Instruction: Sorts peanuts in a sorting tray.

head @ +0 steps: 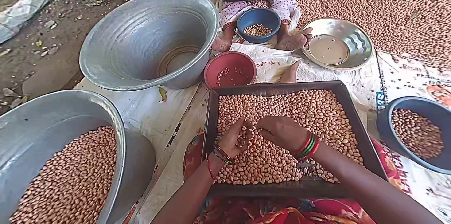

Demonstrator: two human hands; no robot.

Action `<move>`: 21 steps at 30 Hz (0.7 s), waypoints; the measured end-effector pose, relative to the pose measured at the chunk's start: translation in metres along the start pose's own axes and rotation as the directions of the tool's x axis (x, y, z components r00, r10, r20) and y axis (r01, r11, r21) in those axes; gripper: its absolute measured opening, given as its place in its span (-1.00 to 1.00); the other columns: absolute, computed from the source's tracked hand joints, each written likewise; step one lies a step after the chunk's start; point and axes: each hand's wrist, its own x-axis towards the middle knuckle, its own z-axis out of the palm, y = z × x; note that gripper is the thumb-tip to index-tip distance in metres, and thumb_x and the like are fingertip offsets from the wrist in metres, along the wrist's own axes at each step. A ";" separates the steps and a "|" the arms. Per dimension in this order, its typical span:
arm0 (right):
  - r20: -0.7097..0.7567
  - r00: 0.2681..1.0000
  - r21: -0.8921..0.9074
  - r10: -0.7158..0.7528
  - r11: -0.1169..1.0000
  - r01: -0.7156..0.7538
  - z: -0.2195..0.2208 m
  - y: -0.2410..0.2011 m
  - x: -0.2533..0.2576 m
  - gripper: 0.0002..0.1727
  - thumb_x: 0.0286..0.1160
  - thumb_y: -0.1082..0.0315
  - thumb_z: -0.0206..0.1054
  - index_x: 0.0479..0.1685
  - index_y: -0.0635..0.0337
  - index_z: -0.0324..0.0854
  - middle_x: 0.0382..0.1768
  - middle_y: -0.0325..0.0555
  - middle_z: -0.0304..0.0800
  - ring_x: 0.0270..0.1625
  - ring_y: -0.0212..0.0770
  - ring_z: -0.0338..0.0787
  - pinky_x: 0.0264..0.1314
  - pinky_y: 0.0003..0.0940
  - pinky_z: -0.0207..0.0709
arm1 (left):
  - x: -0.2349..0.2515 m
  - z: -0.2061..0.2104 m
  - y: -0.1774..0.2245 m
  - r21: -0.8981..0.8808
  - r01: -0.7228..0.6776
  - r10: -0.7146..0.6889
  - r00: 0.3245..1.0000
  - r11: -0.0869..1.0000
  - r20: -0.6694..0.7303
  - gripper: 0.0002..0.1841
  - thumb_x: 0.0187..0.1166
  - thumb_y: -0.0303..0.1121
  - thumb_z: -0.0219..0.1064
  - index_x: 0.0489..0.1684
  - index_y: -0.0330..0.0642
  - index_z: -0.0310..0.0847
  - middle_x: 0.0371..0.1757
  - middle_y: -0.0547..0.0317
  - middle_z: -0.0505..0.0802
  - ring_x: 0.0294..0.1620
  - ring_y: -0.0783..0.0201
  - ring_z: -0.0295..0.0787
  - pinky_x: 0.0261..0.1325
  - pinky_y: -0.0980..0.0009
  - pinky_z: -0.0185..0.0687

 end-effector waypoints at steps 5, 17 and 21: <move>0.335 0.895 -0.259 0.294 0.942 -0.212 0.036 0.024 -0.034 -0.64 0.82 0.40 0.06 0.36 0.35 0.63 0.22 0.42 0.71 0.22 0.45 0.75 0.13 0.37 0.57 | -0.001 0.003 -0.004 0.012 -0.047 0.046 0.999 0.999 0.013 -0.59 0.94 -0.22 -0.21 -0.34 -0.08 0.45 -0.69 0.40 0.55 -0.87 0.63 0.22 -0.81 0.75 0.12; -0.191 0.981 -0.264 0.036 0.961 -0.086 0.035 0.014 -0.014 -0.77 0.62 0.49 0.22 -0.04 0.49 0.73 -0.04 0.35 0.82 0.05 0.32 0.85 0.01 0.22 0.67 | 0.004 0.005 -0.011 0.143 -0.111 0.126 0.987 0.983 -0.096 -0.61 0.93 -0.23 -0.22 -0.35 -0.05 0.43 -0.72 0.43 0.53 -0.84 0.60 0.28 -0.77 0.70 0.19; -0.713 0.693 -0.145 -0.105 0.989 0.000 -0.022 0.007 0.016 -0.69 0.64 0.31 0.30 0.09 0.38 0.80 -0.02 0.24 0.89 0.07 0.23 0.89 0.08 0.12 0.71 | 0.009 -0.008 -0.012 0.118 -0.218 0.221 0.975 0.969 -0.021 -0.61 0.86 -0.26 -0.29 -0.40 0.07 0.39 -0.63 0.53 0.66 -0.77 0.66 0.40 -0.69 0.73 0.30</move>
